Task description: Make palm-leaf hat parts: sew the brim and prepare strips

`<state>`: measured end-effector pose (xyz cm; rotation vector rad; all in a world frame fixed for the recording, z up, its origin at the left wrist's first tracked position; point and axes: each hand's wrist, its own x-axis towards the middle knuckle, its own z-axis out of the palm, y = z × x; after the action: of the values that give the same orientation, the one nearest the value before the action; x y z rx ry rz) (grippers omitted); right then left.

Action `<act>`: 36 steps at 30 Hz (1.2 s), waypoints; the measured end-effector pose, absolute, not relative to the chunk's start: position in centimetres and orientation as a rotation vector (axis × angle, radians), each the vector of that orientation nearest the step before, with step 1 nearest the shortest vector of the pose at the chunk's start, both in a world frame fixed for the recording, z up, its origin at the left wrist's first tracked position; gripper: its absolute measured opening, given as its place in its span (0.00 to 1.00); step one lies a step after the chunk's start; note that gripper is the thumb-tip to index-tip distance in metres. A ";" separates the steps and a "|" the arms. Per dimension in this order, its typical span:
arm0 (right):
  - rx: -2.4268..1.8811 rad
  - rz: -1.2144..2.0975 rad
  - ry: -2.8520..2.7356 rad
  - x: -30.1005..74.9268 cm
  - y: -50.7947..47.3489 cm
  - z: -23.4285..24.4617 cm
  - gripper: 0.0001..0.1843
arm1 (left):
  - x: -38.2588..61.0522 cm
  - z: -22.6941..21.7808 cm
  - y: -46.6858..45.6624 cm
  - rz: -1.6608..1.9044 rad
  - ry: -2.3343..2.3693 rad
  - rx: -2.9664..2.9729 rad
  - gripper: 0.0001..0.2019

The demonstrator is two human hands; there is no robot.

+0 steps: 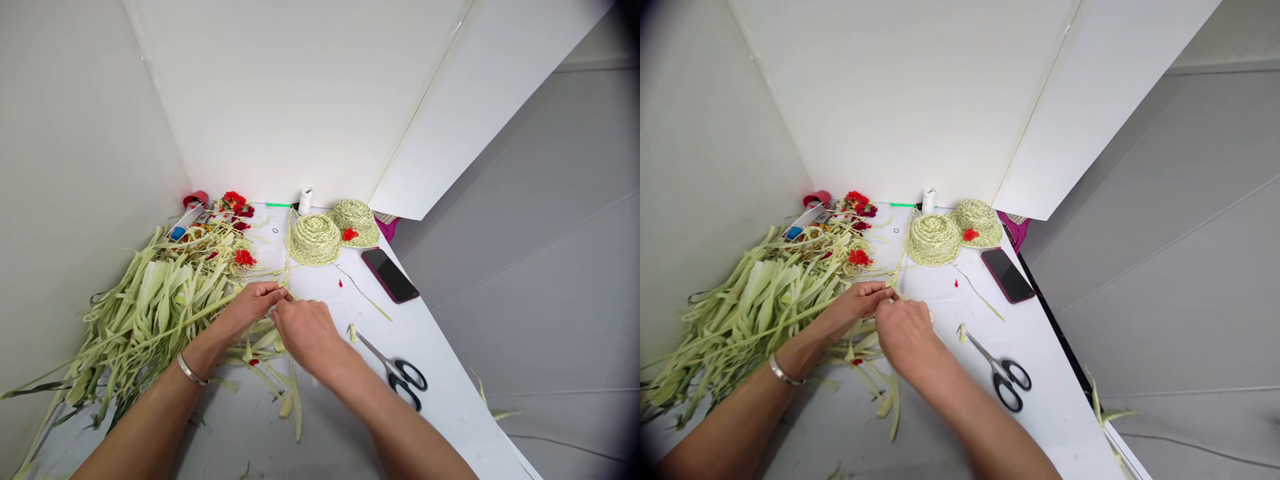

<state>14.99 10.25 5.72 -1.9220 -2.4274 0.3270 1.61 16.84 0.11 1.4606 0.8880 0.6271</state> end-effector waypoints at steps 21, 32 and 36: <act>-1.214 1.541 -1.253 18.4 14.7 0.8 0.16 | 0.0 0.1 18.0 0.381 0.921 1.934 0.19; -1.323 1.480 -1.249 18.7 15.0 -0.9 0.09 | -2.2 2.6 17.9 0.126 1.123 2.167 0.15; -1.364 1.483 -1.259 18.9 15.0 -1.1 0.07 | -5.4 4.6 18.7 0.100 1.341 2.281 0.14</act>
<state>18.87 14.98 -1.06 -1.3639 -1.2586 1.4826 -5.40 18.69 4.56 2.2808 1.3406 0.1004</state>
